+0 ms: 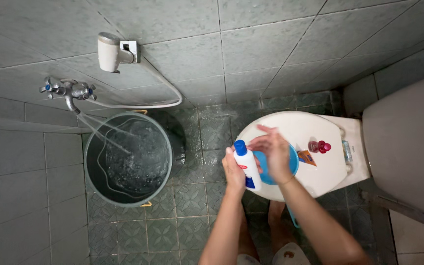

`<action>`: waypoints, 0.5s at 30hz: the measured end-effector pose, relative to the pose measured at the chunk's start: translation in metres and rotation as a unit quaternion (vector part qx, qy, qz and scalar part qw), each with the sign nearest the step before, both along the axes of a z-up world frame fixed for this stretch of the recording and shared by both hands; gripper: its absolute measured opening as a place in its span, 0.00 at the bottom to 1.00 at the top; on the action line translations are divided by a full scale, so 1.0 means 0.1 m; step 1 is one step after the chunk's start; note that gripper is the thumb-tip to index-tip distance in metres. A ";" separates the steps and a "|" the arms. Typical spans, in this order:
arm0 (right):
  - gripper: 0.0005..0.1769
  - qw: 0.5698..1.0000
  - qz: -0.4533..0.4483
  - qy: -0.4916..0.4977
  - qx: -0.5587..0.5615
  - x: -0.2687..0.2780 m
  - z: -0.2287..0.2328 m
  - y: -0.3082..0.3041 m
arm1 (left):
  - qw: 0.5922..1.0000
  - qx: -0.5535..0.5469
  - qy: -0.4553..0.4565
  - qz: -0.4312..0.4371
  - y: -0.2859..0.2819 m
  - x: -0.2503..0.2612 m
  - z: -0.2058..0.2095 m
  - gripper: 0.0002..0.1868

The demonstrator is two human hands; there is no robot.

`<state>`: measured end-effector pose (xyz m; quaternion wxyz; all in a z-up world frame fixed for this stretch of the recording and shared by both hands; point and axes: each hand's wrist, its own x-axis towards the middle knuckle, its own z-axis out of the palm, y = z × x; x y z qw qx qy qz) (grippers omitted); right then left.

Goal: The person organizes various toiletries in a bathroom. They rinse bottles under a running tap, place them on a wall-mounted shelf, and use a small scoop to transfer liquid between containers.

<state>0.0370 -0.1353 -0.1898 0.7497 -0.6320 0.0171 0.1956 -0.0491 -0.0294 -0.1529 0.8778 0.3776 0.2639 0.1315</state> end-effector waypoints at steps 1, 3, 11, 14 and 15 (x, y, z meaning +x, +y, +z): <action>0.27 0.989 -0.049 0.114 0.079 0.05 -0.29 -0.19 | 0.997 0.014 -0.069 -0.018 0.02 -0.05 0.09 0.34; 0.21 0.963 -0.077 0.259 0.015 0.13 -0.99 -0.42 | 0.975 0.043 -0.212 -0.050 0.06 -0.10 0.28 0.37; 0.23 0.874 -0.065 0.477 0.067 0.11 -1.94 -0.71 | 0.993 0.004 -0.118 -0.021 0.22 -0.06 0.19 0.26; 0.24 0.904 0.073 0.410 0.094 0.21 -1.19 -0.56 | 0.985 -0.158 -0.041 0.048 0.36 -0.02 -0.17 0.22; 0.24 0.915 0.135 0.373 0.078 0.22 -0.79 -0.50 | 0.976 -0.203 -0.010 0.075 0.39 0.00 -0.28 0.23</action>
